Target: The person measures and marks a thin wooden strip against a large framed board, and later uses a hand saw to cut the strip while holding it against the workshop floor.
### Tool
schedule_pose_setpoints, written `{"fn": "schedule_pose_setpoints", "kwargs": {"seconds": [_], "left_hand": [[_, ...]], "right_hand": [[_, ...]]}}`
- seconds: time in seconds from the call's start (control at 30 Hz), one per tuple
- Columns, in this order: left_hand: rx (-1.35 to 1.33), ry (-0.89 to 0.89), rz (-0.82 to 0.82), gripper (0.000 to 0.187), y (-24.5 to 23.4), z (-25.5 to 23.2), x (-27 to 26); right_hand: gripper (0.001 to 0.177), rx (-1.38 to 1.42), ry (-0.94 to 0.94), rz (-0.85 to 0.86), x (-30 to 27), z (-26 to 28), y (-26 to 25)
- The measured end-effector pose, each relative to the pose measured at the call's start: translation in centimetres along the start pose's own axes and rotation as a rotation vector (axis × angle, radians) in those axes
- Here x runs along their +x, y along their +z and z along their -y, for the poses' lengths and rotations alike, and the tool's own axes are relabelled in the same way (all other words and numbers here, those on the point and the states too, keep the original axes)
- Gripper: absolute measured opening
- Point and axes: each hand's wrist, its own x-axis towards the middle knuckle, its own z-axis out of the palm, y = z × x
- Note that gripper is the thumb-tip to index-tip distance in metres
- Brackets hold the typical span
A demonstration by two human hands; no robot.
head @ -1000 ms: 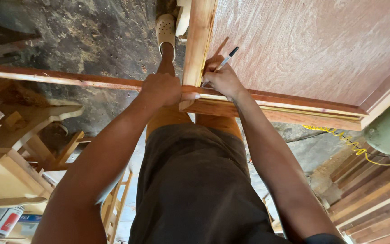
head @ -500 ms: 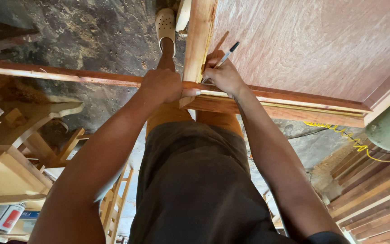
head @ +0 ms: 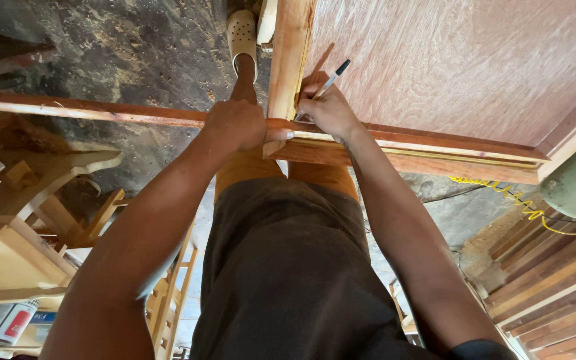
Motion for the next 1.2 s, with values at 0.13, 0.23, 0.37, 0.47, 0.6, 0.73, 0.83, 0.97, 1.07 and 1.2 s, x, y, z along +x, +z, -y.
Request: {"fn": "schedule_pose_setpoints", "kwargs": {"seconds": [0.13,0.23,0.37,0.47,0.6,0.73,0.83,0.97,1.07,1.2], "left_hand": [[-0.002,0.002,-0.015,0.086,0.2,0.1,0.1],[-0.005,0.002,-0.023,0.086,0.2,0.2,0.1],[-0.002,-0.006,0.017,0.088,0.0,0.1,0.3],[-0.009,0.009,-0.033,0.084,0.1,0.2,-0.1],[-0.029,0.000,-0.023,0.085,-0.3,0.0,-0.2],[-0.043,-0.005,-0.030,0.084,-0.2,0.0,-0.5],[-0.096,-0.025,-0.076,0.084,-0.1,-0.4,-0.7],[-0.065,-0.064,-0.047,0.074,-0.1,-0.5,-0.6],[-0.100,-0.062,-0.125,0.105,0.8,-0.6,-0.8],[-0.031,-0.021,-0.141,0.089,0.8,-1.4,-1.0]], "right_hand": [[0.013,0.101,-0.049,0.012,0.2,-0.4,0.1],[0.012,0.133,-0.086,0.007,0.4,-0.9,0.2],[0.013,0.042,-0.030,0.006,0.9,-1.3,-0.2],[0.010,0.232,-0.037,0.019,0.6,-1.6,-0.1],[0.007,0.560,-0.143,-0.005,-0.7,-1.2,-1.5],[0.008,0.697,-0.148,-0.113,-3.1,0.1,-3.0],[0.012,0.474,-0.287,-0.220,-5.7,1.4,-4.1],[0.032,0.657,-0.328,-0.290,-9.1,1.6,-5.7],[0.031,0.525,-0.460,-0.405,-10.0,-0.3,-5.9],[0.025,0.241,-0.483,-0.610,-6.1,-2.3,-5.4]]}}
